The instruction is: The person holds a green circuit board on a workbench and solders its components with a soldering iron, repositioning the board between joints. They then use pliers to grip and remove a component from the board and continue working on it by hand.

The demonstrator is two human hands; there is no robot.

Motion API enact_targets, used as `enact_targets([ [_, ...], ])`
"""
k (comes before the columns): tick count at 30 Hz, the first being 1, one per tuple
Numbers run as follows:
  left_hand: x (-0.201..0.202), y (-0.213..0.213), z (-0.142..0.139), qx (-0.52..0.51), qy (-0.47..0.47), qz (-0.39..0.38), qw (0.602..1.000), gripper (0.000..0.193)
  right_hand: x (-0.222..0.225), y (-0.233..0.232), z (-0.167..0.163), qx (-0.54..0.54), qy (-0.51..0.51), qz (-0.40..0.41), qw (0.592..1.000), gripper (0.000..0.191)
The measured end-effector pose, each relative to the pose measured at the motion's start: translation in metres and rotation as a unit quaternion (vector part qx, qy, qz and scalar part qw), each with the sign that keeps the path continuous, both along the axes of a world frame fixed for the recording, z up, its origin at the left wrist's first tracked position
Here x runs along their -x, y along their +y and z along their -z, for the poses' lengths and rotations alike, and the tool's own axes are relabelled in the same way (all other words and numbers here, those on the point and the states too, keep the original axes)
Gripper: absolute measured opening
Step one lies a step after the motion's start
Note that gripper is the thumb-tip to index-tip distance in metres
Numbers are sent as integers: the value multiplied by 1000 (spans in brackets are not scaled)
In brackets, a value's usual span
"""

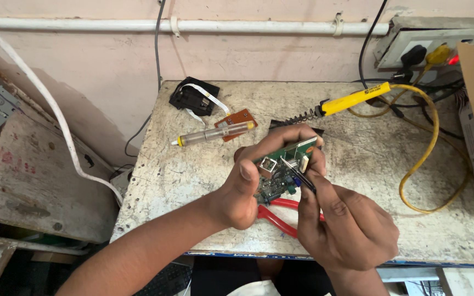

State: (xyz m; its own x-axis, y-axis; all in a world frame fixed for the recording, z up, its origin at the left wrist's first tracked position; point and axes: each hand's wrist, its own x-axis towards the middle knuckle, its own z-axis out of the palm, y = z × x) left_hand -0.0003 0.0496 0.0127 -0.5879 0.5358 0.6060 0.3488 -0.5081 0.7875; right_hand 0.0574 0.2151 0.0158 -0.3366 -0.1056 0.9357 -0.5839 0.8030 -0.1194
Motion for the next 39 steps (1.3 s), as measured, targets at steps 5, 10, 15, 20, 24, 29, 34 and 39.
enact_targets([
  [5,-3,4,2,-10,-29,23,999,103,1,1,-1,2,-1,3,1000,19],
  [10,-2,8,6,-17,-29,7,999,104,3,0,1,21,-7,-12,1000,15],
  [15,-3,10,7,-19,-22,0,1000,103,4,2,4,30,-13,-13,999,12],
  [20,-6,12,8,-24,-35,-2,999,105,5,3,5,38,-12,-16,999,12],
  [24,-8,13,9,-29,-27,-10,999,102,3,3,5,38,-15,-11,999,14],
  [29,-7,14,11,-49,-26,9,998,98,4,6,6,22,10,-9,1000,15],
  [34,-6,12,13,-50,-21,19,998,95,4,7,11,37,7,-18,999,13],
  [39,-4,10,14,-42,-19,19,999,96,4,6,15,39,4,-11,999,13],
])
